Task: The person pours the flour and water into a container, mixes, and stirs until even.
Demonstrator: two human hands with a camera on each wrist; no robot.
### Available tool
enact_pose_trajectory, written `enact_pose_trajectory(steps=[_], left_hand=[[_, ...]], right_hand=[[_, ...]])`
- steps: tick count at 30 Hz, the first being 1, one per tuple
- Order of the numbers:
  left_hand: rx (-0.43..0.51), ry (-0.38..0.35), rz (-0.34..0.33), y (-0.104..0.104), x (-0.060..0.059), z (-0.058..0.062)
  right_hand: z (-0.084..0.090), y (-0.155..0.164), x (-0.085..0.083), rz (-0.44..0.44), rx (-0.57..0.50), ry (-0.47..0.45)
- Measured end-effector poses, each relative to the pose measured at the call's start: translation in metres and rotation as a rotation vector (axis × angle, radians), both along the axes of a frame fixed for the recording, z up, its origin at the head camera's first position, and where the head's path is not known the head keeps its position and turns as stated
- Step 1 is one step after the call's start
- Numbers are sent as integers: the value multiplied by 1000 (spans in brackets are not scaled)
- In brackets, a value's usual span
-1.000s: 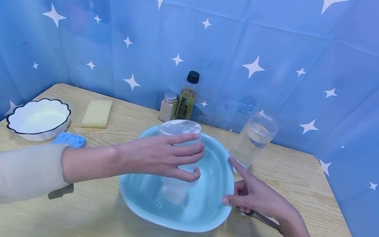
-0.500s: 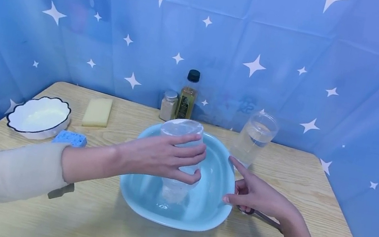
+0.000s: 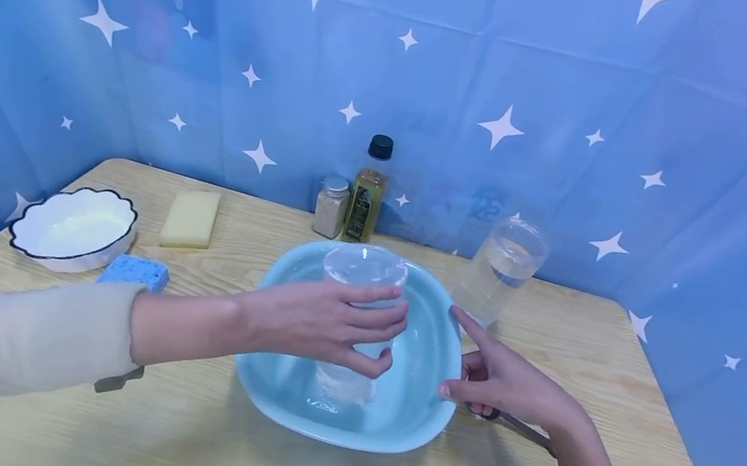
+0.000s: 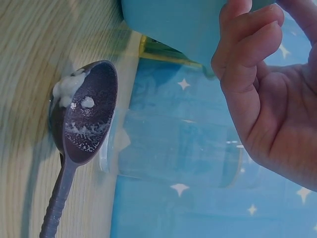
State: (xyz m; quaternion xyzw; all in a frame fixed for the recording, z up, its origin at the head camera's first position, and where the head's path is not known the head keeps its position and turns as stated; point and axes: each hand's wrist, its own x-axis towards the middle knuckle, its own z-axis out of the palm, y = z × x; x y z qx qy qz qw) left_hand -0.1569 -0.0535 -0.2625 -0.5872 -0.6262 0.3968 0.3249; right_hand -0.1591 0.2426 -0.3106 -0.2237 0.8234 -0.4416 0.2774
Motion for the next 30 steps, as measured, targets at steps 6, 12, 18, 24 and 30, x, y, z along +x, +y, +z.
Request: enact_pose_trajectory(steps=[6, 12, 18, 24, 30], left_hand=[[36, 6, -1, -2, 1, 2], [20, -13, 4, -4, 2, 1], [-1, -32, 25, -7, 1, -3], [36, -58, 34, -12, 0, -7], [65, -30, 26, -12, -1, -2]], right_hand=[[0, 0, 0, -2, 2, -2], [0, -1, -1, -1, -3, 0], [-2, -4, -2, 17, -12, 9], [-3, -5, -3, 21, -12, 7], [-2, -1, -2, 8, 6, 14]])
